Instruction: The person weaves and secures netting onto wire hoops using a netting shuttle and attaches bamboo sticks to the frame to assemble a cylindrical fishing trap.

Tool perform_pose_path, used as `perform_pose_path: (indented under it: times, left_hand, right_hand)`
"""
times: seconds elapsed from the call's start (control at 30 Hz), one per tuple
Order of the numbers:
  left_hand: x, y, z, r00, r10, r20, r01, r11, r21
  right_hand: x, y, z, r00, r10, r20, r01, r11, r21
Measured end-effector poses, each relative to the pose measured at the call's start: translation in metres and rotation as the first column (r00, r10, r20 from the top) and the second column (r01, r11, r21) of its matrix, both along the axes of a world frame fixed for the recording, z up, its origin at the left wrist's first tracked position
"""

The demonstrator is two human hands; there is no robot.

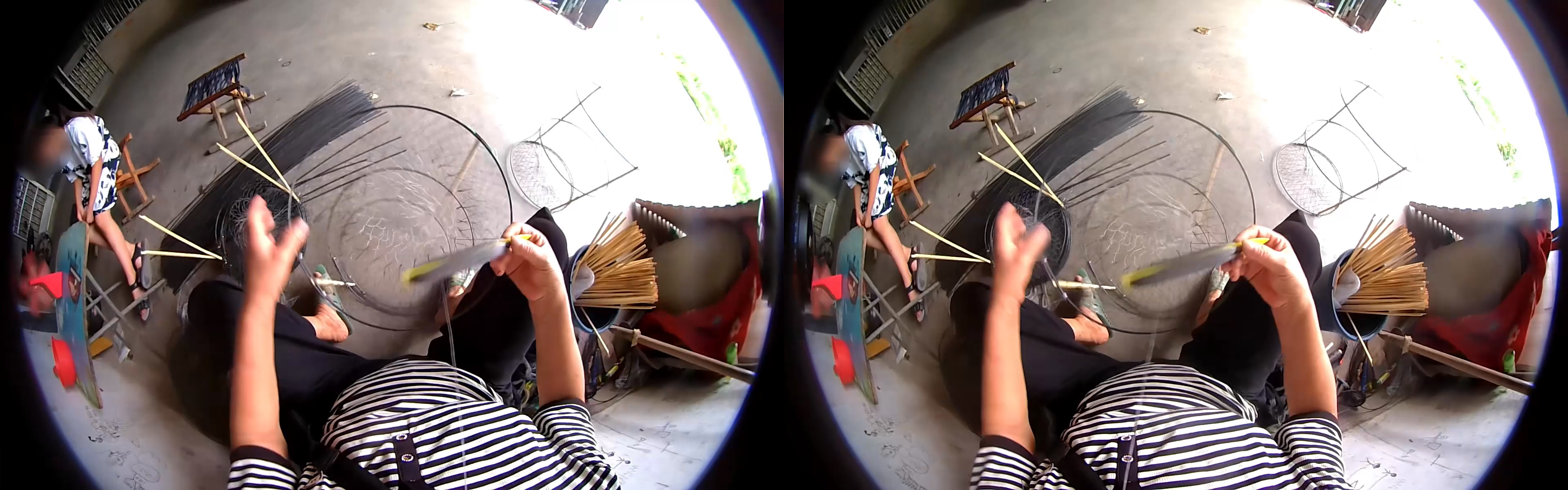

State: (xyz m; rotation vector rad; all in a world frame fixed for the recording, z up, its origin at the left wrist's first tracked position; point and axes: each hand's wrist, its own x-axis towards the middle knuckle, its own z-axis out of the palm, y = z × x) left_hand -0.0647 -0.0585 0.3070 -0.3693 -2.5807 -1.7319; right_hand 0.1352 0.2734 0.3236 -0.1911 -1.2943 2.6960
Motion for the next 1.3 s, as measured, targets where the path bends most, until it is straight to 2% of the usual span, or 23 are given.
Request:
perform_pose_path:
  times: [0.07, 0.13, 0.2, 0.27, 0.33, 0.4, 0.43, 0.47, 0.53, 0.6, 0.63, 0.73, 0.8, 0.83, 0.87, 0.93, 1.0, 1.03, 1.13, 1.17, 1.2, 1.27, 1.3]
  left_hand:
    - [0.025, 0.0, -0.04, 0.994, -0.108, 0.023, 0.11, 0.986, -0.129]
    - [0.037, 0.008, -0.022, 0.933, -0.252, 0.257, 0.199, 0.957, 0.213]
    - [0.036, 0.011, 0.005, 0.967, -0.124, 0.224, 0.123, 0.992, 0.017]
    - [0.019, -0.004, 0.017, 0.989, -0.101, 0.109, 0.118, 0.98, -0.16]
    - [0.014, -0.011, 0.034, 0.968, -0.127, 0.215, 0.174, 0.961, -0.217]
    - [0.014, -0.011, 0.024, 0.936, -0.256, 0.24, 0.308, 0.928, -0.21]
    - [0.014, -0.01, 0.014, 0.948, -0.247, 0.202, 0.299, 0.911, -0.284]
    - [0.015, -0.009, 0.005, 0.956, -0.243, 0.164, 0.287, 0.89, -0.355]
    - [0.033, 0.015, 0.017, 0.923, -0.197, -0.33, -0.072, 0.756, -0.65]
    - [0.049, 0.041, 0.048, 0.774, -0.37, -0.514, 0.08, 0.862, -0.501]
    - [0.059, 0.057, 0.058, 0.749, -0.468, -0.469, 0.296, 0.87, -0.395]
    - [0.092, 0.109, 0.067, 0.607, -0.688, -0.397, 0.731, 0.679, -0.06]
    - [0.105, 0.143, 0.068, 0.533, -0.809, -0.246, 0.842, 0.481, 0.244]
    - [0.105, 0.152, 0.065, 0.409, -0.9, -0.149, 0.888, 0.355, 0.294]
    - [0.104, 0.159, 0.063, 0.261, -0.964, -0.059, 0.91, 0.225, 0.349]
    - [0.092, 0.146, 0.082, 0.274, -0.961, 0.038, 0.911, 0.272, 0.311]
    - [0.074, 0.132, 0.097, 0.355, -0.929, 0.1, 0.836, 0.364, 0.411]
    - [0.064, 0.124, 0.098, 0.373, -0.915, 0.154, 0.826, 0.403, 0.395]
    - [0.067, 0.118, 0.092, 0.43, -0.892, 0.139, 0.799, 0.448, 0.401]
    - [0.065, 0.116, 0.089, 0.461, -0.88, 0.116, 0.772, 0.463, 0.436]
    - [0.061, 0.112, 0.087, 0.493, -0.865, 0.094, 0.744, 0.476, 0.469]
    - [0.049, 0.103, 0.089, 0.576, -0.814, 0.079, 0.629, 0.503, 0.593]
    - [0.048, 0.1, 0.094, 0.612, -0.787, 0.084, 0.607, 0.534, 0.588]
  right_hand:
    - [0.005, -0.005, -0.004, 0.999, -0.016, 0.04, 0.02, 0.995, -0.096]
    - [0.004, -0.018, 0.003, 0.987, -0.115, 0.114, 0.132, 0.979, -0.154]
    - [0.005, -0.021, 0.017, 0.977, -0.007, 0.211, 0.08, 0.937, -0.339]
    - [0.015, -0.016, 0.024, 0.97, 0.094, 0.222, -0.018, 0.948, -0.319]
    - [0.024, -0.025, 0.043, 0.966, 0.08, 0.244, -0.031, 0.98, -0.196]
    - [0.033, -0.031, 0.047, 0.97, -0.059, 0.237, 0.07, 0.997, -0.037]
    - [0.034, -0.033, 0.048, 0.964, -0.176, 0.198, 0.185, 0.982, -0.03]
    - [0.04, -0.028, 0.048, 0.981, -0.163, 0.104, 0.184, 0.952, -0.245]
    - [0.046, -0.013, 0.042, 0.969, -0.249, 0.005, 0.215, 0.826, -0.521]
    - [0.047, -0.005, 0.045, 0.94, -0.34, 0.024, 0.286, 0.751, -0.595]
    - [0.045, -0.005, 0.048, 0.921, -0.385, 0.06, 0.336, 0.705, -0.624]
    - [0.039, 0.004, 0.052, 0.948, -0.319, -0.017, 0.21, 0.665, -0.717]
    - [0.036, -0.018, 0.086, 0.987, -0.011, -0.16, -0.069, 0.871, -0.486]
    - [0.039, -0.03, 0.104, 0.99, 0.108, -0.094, -0.124, 0.975, -0.184]
    - [0.042, -0.042, 0.12, 0.98, 0.196, 0.008, -0.196, 0.972, 0.131]
    - [0.053, -0.046, 0.134, 0.975, 0.169, 0.143, -0.217, 0.853, 0.475]
    - [0.061, -0.019, 0.129, 0.965, 0.097, 0.243, -0.255, 0.138, 0.957]
    - [0.066, -0.008, 0.13, 0.892, 0.088, 0.444, -0.444, -0.014, 0.896]
    - [0.087, 0.013, 0.114, 0.942, 0.054, 0.331, -0.294, 0.607, 0.739]
    - [0.084, 0.017, 0.108, 0.993, 0.029, 0.117, -0.103, 0.701, 0.706]
    - [0.081, 0.012, 0.102, 0.974, -0.208, -0.093, 0.22, 0.75, 0.623]
    - [0.072, 0.005, 0.105, 0.779, -0.582, -0.234, 0.587, 0.808, -0.051]
    - [0.075, 0.003, 0.101, 0.777, -0.56, -0.288, 0.621, 0.758, 0.201]
